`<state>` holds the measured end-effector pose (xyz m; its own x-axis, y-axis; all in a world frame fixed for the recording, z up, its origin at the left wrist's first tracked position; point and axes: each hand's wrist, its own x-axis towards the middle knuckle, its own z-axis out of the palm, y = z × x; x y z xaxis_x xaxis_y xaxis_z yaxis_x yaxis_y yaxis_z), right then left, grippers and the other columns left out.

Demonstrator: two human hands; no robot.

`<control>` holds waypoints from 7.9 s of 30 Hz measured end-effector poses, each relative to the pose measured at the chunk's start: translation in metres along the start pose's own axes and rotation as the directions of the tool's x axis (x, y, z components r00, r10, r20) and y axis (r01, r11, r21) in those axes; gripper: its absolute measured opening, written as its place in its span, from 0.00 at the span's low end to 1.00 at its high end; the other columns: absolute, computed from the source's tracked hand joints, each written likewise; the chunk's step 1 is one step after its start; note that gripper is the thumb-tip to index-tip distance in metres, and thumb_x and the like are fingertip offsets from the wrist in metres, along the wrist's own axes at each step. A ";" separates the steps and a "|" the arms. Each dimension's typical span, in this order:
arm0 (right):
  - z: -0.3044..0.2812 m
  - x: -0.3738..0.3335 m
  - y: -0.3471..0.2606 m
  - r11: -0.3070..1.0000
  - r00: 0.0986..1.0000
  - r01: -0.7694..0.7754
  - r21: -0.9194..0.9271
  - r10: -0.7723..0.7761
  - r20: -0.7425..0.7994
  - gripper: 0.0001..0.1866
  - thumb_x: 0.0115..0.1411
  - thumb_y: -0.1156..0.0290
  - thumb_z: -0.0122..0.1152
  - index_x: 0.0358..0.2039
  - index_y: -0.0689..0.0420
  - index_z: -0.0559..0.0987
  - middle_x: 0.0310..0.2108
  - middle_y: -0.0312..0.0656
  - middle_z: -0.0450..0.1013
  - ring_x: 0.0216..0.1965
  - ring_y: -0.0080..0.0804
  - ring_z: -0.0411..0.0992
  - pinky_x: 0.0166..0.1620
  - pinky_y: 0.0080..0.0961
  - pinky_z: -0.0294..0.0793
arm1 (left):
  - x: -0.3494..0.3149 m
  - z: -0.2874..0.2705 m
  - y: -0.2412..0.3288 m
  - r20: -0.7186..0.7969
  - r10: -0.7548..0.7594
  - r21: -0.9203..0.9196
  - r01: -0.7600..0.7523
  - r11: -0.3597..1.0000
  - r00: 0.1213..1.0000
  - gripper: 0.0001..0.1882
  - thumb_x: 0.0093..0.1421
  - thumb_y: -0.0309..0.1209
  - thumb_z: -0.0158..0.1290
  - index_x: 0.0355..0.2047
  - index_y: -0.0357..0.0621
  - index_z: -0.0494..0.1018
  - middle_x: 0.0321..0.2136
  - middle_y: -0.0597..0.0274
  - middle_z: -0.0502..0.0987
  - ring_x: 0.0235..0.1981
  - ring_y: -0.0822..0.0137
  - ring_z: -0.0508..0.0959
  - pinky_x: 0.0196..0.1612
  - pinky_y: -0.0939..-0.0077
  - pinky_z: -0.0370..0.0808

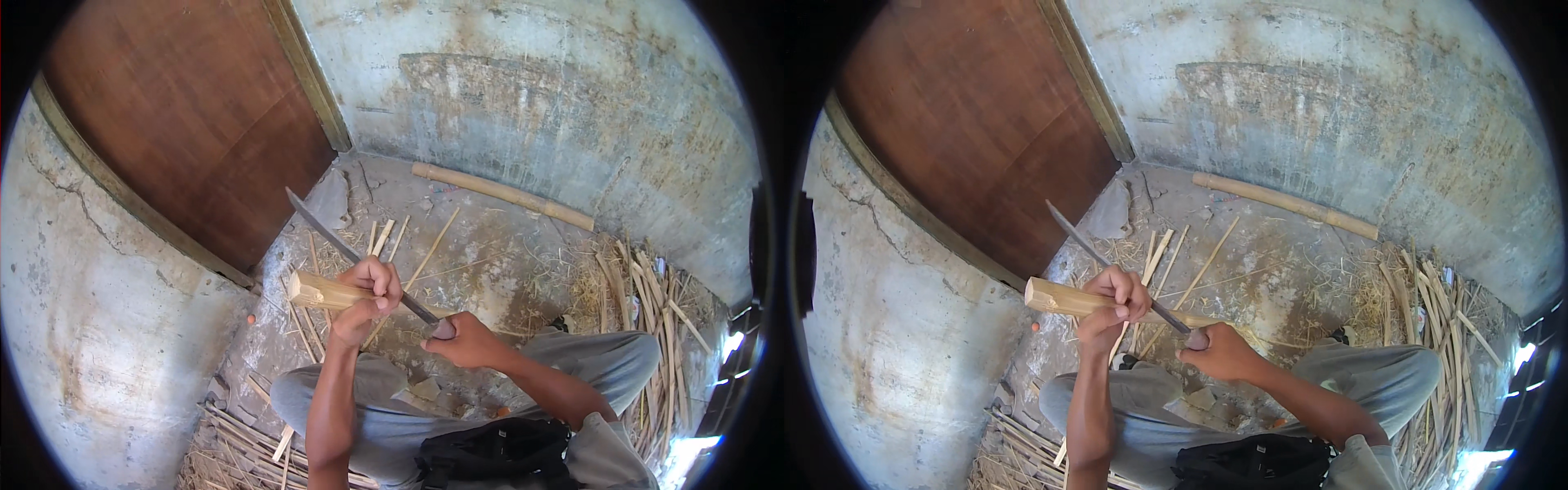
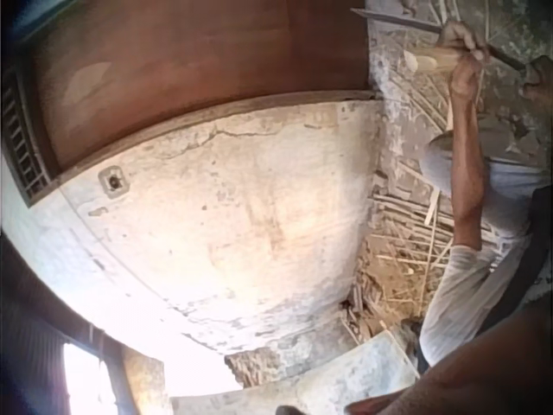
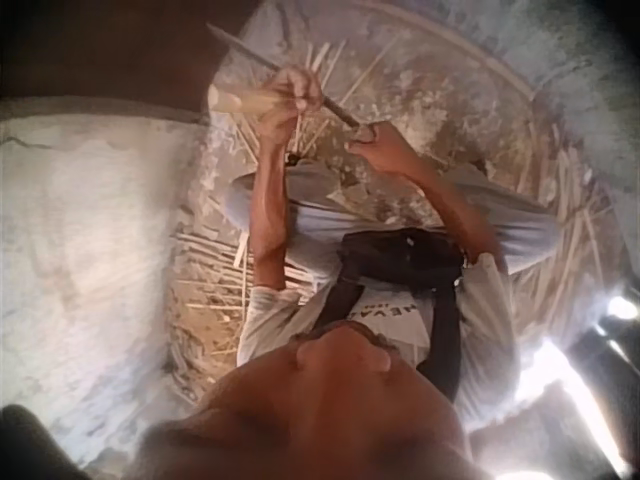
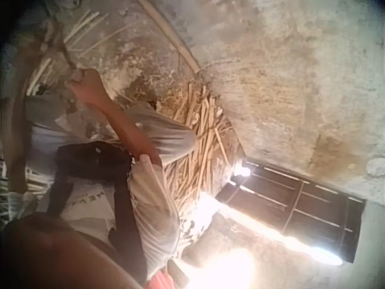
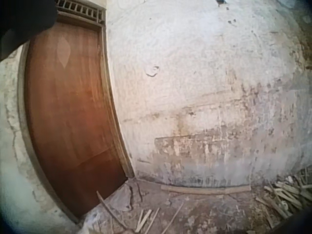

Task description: The person holds a bamboo stick and repeatedly shaves its surface along its length using a knife.

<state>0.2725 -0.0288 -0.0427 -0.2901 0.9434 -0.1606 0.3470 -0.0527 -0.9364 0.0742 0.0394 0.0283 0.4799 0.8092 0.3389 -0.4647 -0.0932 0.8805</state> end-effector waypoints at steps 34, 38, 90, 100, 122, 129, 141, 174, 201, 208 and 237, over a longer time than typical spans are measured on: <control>-0.004 -0.025 0.036 0.924 0.963 -0.124 0.362 0.200 -0.182 0.23 0.65 0.50 0.51 0.34 0.61 0.74 0.14 0.35 0.67 0.12 0.20 0.65 0.19 0.24 0.65 | 0.018 -0.005 -0.019 -0.424 0.210 0.117 -0.176 0.977 0.881 0.20 0.58 0.34 0.51 0.14 0.49 0.56 0.08 0.68 0.56 0.08 0.74 0.56 0.11 0.78 0.56; -0.001 -0.023 0.050 0.923 0.960 -0.120 0.366 0.201 -0.193 0.23 0.64 0.51 0.51 0.30 0.63 0.74 0.14 0.38 0.67 0.14 0.27 0.67 0.22 0.29 0.66 | 0.018 0.003 -0.021 -0.578 0.288 0.140 -0.255 0.957 0.764 0.21 0.59 0.33 0.48 0.12 0.51 0.53 0.07 0.69 0.52 0.06 0.75 0.51 0.08 0.78 0.51; 0.016 -0.027 0.006 0.987 0.984 0.096 -0.127 -0.113 -0.135 0.22 0.63 0.53 0.52 0.33 0.65 0.72 0.19 0.56 0.72 0.25 0.64 0.71 0.33 0.50 0.71 | 0.012 0.060 -0.038 -0.720 0.484 0.454 -0.189 0.871 0.498 0.17 0.62 0.29 0.43 0.17 0.46 0.54 0.07 0.69 0.53 0.07 0.77 0.53 0.10 0.79 0.49; 0.020 -0.013 0.027 0.993 0.981 -0.040 -0.111 0.018 -0.193 0.23 0.63 0.55 0.53 0.30 0.68 0.73 0.18 0.61 0.71 0.24 0.61 0.73 0.28 0.49 0.71 | 0.013 0.058 -0.036 -0.716 0.441 0.400 -0.199 0.895 0.542 0.17 0.62 0.29 0.43 0.17 0.46 0.53 0.07 0.69 0.52 0.07 0.77 0.53 0.10 0.78 0.49; 0.050 0.000 0.178 0.975 0.942 -0.078 -0.206 0.004 -0.336 0.22 0.62 0.56 0.52 0.31 0.67 0.73 0.19 0.60 0.72 0.23 0.63 0.72 0.29 0.48 0.73 | 0.035 0.018 -0.027 -0.775 0.355 0.292 -0.202 0.935 0.523 0.18 0.59 0.31 0.46 0.15 0.49 0.52 0.08 0.70 0.50 0.08 0.78 0.49 0.10 0.80 0.48; 0.036 0.010 0.264 0.934 0.954 -0.142 -0.327 0.041 -0.297 0.28 0.62 0.50 0.50 0.32 0.69 0.75 0.22 0.64 0.72 0.28 0.63 0.73 0.33 0.49 0.73 | 0.037 0.013 -0.027 -0.781 0.356 0.282 -0.219 0.934 0.512 0.18 0.58 0.31 0.46 0.15 0.50 0.52 0.08 0.70 0.50 0.07 0.78 0.48 0.09 0.79 0.48; 0.021 0.036 0.282 0.933 0.980 -0.133 -0.334 0.074 -0.185 0.25 0.64 0.52 0.50 0.31 0.67 0.74 0.24 0.61 0.73 0.30 0.62 0.74 0.35 0.51 0.73 | 0.035 -0.011 -0.029 -0.778 0.398 0.305 -0.262 0.915 0.486 0.15 0.60 0.31 0.44 0.18 0.48 0.54 0.09 0.71 0.49 0.07 0.78 0.48 0.08 0.80 0.48; 0.050 -0.015 0.344 0.795 0.928 -0.372 -0.480 0.334 -0.166 0.27 0.62 0.51 0.52 0.39 0.69 0.69 0.27 0.64 0.73 0.31 0.64 0.74 0.35 0.52 0.74 | -0.017 -0.048 0.042 -0.859 0.354 0.277 -0.244 0.929 0.371 0.19 0.59 0.32 0.46 0.14 0.52 0.52 0.07 0.70 0.51 0.07 0.75 0.49 0.09 0.79 0.49; 0.089 0.047 0.212 0.965 0.976 -0.177 -0.196 0.147 -0.159 0.27 0.63 0.50 0.48 0.26 0.68 0.73 0.21 0.62 0.72 0.28 0.62 0.73 0.33 0.49 0.72 | 0.003 -0.045 0.011 -0.856 0.518 0.517 -0.053 0.854 -0.007 0.20 0.62 0.32 0.47 0.14 0.46 0.58 0.07 0.68 0.56 0.07 0.74 0.57 0.13 0.78 0.53; 0.079 0.046 0.165 0.958 0.993 -0.009 -0.287 -0.026 -0.116 0.26 0.62 0.52 0.52 0.30 0.70 0.74 0.21 0.62 0.73 0.27 0.63 0.73 0.34 0.52 0.73 | -0.010 -0.053 0.004 -0.836 0.548 0.549 -0.046 0.835 -0.016 0.18 0.62 0.31 0.47 0.15 0.46 0.59 0.08 0.68 0.56 0.07 0.75 0.56 0.12 0.78 0.52; 0.061 0.011 0.313 0.896 0.992 -0.120 -0.429 0.128 -0.009 0.26 0.62 0.50 0.50 0.35 0.66 0.73 0.24 0.64 0.71 0.31 0.63 0.73 0.37 0.53 0.72 | -0.004 -0.047 0.006 -0.847 0.528 0.523 -0.080 0.849 0.059 0.17 0.61 0.32 0.46 0.16 0.49 0.56 0.08 0.69 0.54 0.08 0.76 0.54 0.13 0.79 0.49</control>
<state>0.3237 -0.0551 -0.3566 -0.2348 0.9320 -0.2761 0.7278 -0.0198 -0.6855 0.0346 0.0627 0.0164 -0.8473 0.4904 0.2040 -0.0438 -0.4472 0.8934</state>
